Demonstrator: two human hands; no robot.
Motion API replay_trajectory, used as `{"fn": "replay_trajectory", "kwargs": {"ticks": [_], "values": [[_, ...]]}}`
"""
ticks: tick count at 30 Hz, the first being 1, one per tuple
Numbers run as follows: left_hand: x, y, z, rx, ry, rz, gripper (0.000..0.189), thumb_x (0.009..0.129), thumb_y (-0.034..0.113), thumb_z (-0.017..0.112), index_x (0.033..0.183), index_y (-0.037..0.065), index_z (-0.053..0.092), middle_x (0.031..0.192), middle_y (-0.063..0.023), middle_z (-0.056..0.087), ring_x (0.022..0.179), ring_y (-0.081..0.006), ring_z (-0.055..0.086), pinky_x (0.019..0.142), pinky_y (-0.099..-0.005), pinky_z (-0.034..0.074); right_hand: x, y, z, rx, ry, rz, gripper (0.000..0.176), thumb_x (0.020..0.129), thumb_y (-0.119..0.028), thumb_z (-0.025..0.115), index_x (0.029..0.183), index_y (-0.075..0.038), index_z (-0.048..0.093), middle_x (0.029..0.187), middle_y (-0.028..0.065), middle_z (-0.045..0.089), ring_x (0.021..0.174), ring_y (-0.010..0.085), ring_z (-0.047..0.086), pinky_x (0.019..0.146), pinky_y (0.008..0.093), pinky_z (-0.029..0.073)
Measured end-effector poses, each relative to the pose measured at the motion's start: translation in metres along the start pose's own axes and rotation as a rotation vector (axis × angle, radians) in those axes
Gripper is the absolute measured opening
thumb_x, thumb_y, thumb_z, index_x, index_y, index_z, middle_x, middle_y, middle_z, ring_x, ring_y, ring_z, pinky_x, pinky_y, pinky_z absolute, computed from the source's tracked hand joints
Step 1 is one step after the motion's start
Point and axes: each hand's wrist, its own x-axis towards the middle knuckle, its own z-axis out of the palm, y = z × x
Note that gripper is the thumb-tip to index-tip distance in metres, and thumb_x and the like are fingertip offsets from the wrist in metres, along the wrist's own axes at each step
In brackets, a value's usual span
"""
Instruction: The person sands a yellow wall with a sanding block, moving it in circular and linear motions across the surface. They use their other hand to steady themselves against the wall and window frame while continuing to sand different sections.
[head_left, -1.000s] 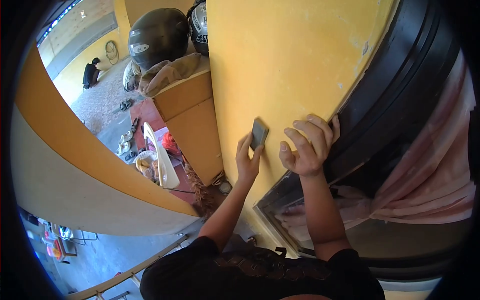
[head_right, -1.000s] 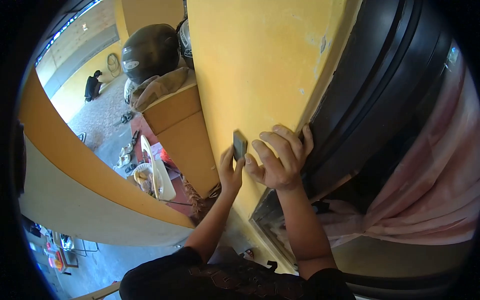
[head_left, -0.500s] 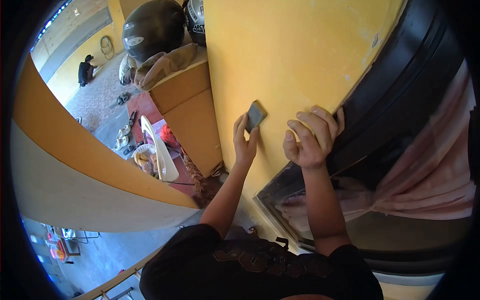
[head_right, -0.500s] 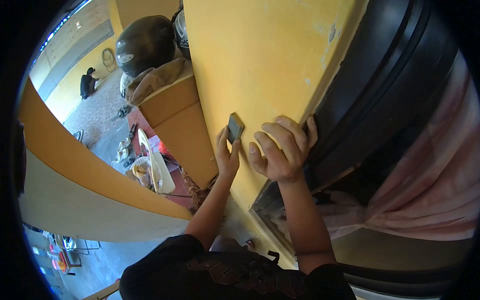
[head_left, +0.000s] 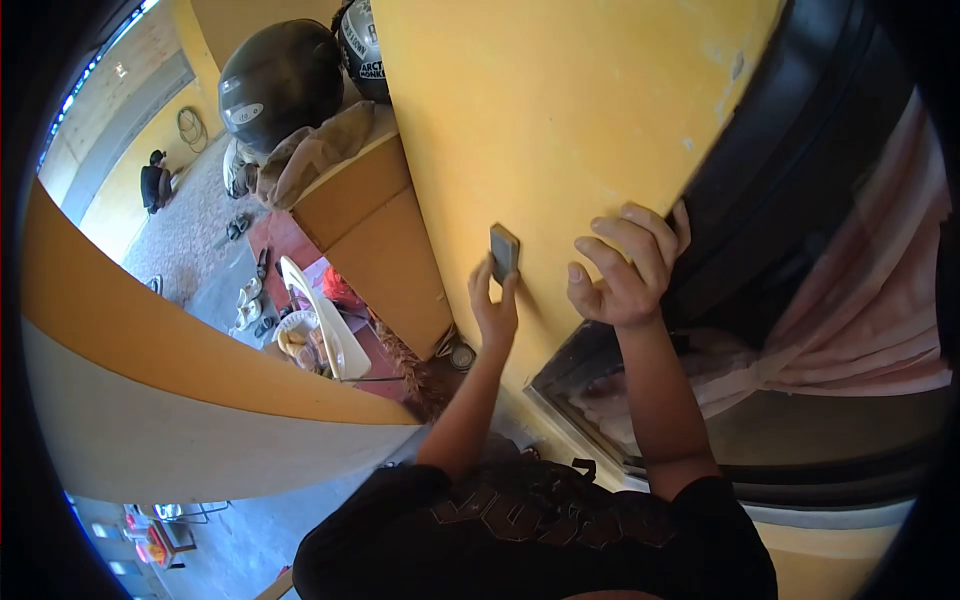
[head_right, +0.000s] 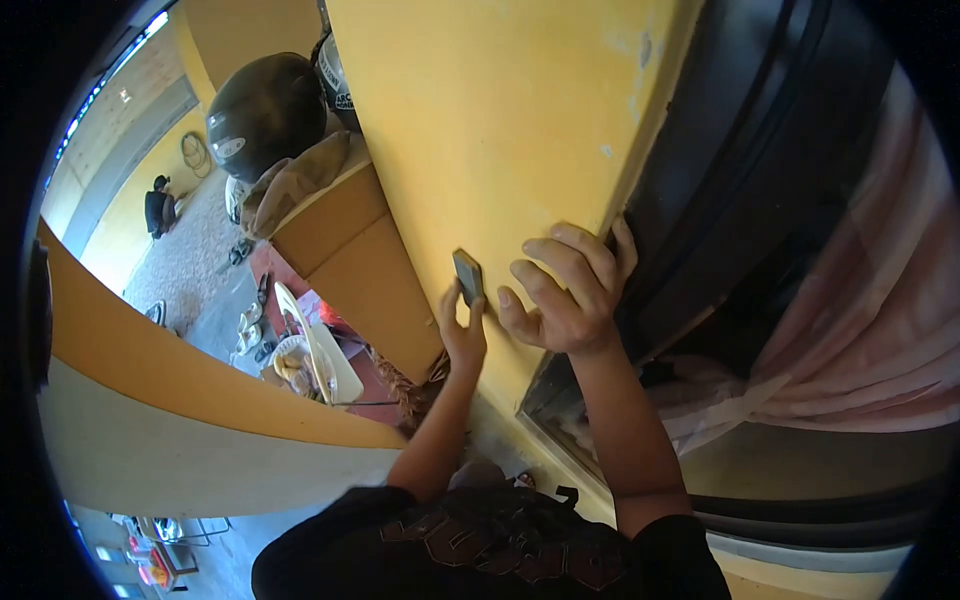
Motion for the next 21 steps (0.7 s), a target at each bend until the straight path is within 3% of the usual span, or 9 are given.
{"fn": "replay_trajectory", "kwargs": {"ticks": [2,6,9,12,16,19,21], "values": [[0.003,0.021,0.001,0.012,0.028,-0.035,0.045,0.082,0.005,0.072,0.123,-0.005,0.056,0.122,-0.0185,0.057,0.114,-0.0318,0.053,0.098,-0.0401,0.042,0.002,0.002,-0.001,0.011,-0.034,0.013,0.024,0.08,-0.037,0.061,0.072,-0.016,0.065,0.088,0.0,0.063,0.099,0.0218,0.057,0.105,0.053,0.031],[0.08,0.083,-0.003,-0.139,0.062,0.175,0.047,0.079,0.006,0.074,0.123,-0.001,0.058,0.114,-0.0178,0.059,0.108,-0.0328,0.054,0.092,-0.0398,0.044,-0.003,-0.003,0.002,-0.009,-0.049,0.016,0.024,0.08,-0.037,0.061,0.073,-0.015,0.066,0.089,0.0007,0.063,0.102,0.0229,0.055,0.103,0.0527,0.033],[0.067,0.044,-0.013,-0.08,-0.035,0.228,0.048,0.078,0.006,0.076,0.121,-0.001,0.058,0.114,-0.0176,0.059,0.107,-0.033,0.055,0.091,-0.0398,0.045,-0.001,-0.003,-0.001,-0.075,-0.048,-0.025,0.028,0.083,-0.038,0.058,0.075,-0.013,0.067,0.094,0.003,0.062,0.103,0.0248,0.052,0.101,0.0518,0.035],[0.008,-0.022,-0.017,-0.085,-0.133,0.062,0.048,0.075,0.005,0.078,0.119,0.0,0.057,0.114,-0.015,0.059,0.106,-0.0301,0.057,0.091,-0.0378,0.047,0.0,0.002,0.001,-0.116,-0.058,-0.053,0.031,0.086,-0.04,0.056,0.078,-0.012,0.067,0.098,0.0051,0.06,0.104,0.0265,0.05,0.098,0.051,0.036],[0.019,0.013,-0.022,-0.313,-0.166,-0.228,0.048,0.078,0.004,0.076,0.121,-0.002,0.057,0.112,-0.0156,0.058,0.102,-0.027,0.059,0.089,-0.0343,0.048,-0.004,-0.005,0.0,-0.131,-0.082,0.0,0.03,0.082,-0.042,0.057,0.083,-0.014,0.068,0.101,0.0051,0.061,0.103,0.0261,0.052,0.098,0.0543,0.035],[0.058,0.045,-0.017,-0.282,-0.124,-0.026,0.048,0.077,0.004,0.076,0.12,-0.002,0.057,0.112,-0.0158,0.058,0.101,-0.0287,0.058,0.088,-0.0361,0.047,0.008,-0.011,-0.004,-0.235,-0.087,-0.123,0.03,0.082,-0.042,0.058,0.089,-0.014,0.067,0.107,0.0074,0.056,0.103,0.0279,0.051,0.096,0.0546,0.035],[0.062,0.045,-0.02,-0.239,-0.126,0.072,0.047,0.076,0.004,0.077,0.119,-0.001,0.058,0.112,-0.0165,0.058,0.103,-0.0312,0.057,0.088,-0.0378,0.047,0.019,-0.021,-0.01,-0.262,-0.139,-0.062,0.028,0.084,-0.039,0.059,0.094,-0.014,0.066,0.109,0.01,0.052,0.103,0.0302,0.05,0.094,0.0536,0.036]]}}
